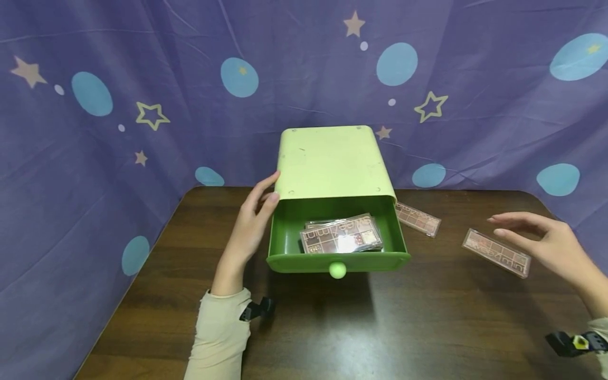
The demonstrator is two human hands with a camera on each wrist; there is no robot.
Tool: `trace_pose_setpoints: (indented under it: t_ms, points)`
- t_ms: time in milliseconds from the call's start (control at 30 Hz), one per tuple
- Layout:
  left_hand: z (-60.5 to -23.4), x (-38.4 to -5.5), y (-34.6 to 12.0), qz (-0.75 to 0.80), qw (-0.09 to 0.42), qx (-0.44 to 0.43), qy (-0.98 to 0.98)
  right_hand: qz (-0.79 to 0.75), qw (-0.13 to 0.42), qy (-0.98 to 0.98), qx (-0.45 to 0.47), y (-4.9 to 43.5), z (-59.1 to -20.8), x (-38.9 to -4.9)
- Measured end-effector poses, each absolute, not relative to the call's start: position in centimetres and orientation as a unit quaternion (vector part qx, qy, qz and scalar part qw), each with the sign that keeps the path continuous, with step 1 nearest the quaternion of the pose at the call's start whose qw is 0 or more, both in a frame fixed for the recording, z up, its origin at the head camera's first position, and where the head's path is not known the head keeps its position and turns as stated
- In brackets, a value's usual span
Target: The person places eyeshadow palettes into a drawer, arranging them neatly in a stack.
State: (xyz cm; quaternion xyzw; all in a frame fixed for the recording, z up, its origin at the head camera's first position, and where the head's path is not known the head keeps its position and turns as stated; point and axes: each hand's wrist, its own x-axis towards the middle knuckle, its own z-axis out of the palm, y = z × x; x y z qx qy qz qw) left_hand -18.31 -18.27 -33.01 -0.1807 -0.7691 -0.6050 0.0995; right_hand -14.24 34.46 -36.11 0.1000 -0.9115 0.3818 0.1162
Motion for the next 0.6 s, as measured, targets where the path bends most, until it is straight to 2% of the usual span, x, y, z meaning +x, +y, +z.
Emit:
trace_pose_setpoints:
  t_ms: [300,600]
  points:
    - [-33.1,-18.3,-18.3,-0.603,0.099,-0.178,-0.772,0.37,0.122,-0.919,0.063,37.1,-39.0,-14.7]
    - [-33.1,-18.5,-18.3,-0.601,0.099,-0.179,-0.773,0.344,0.073,-0.935,0.054,39.7,-41.4,-14.9]
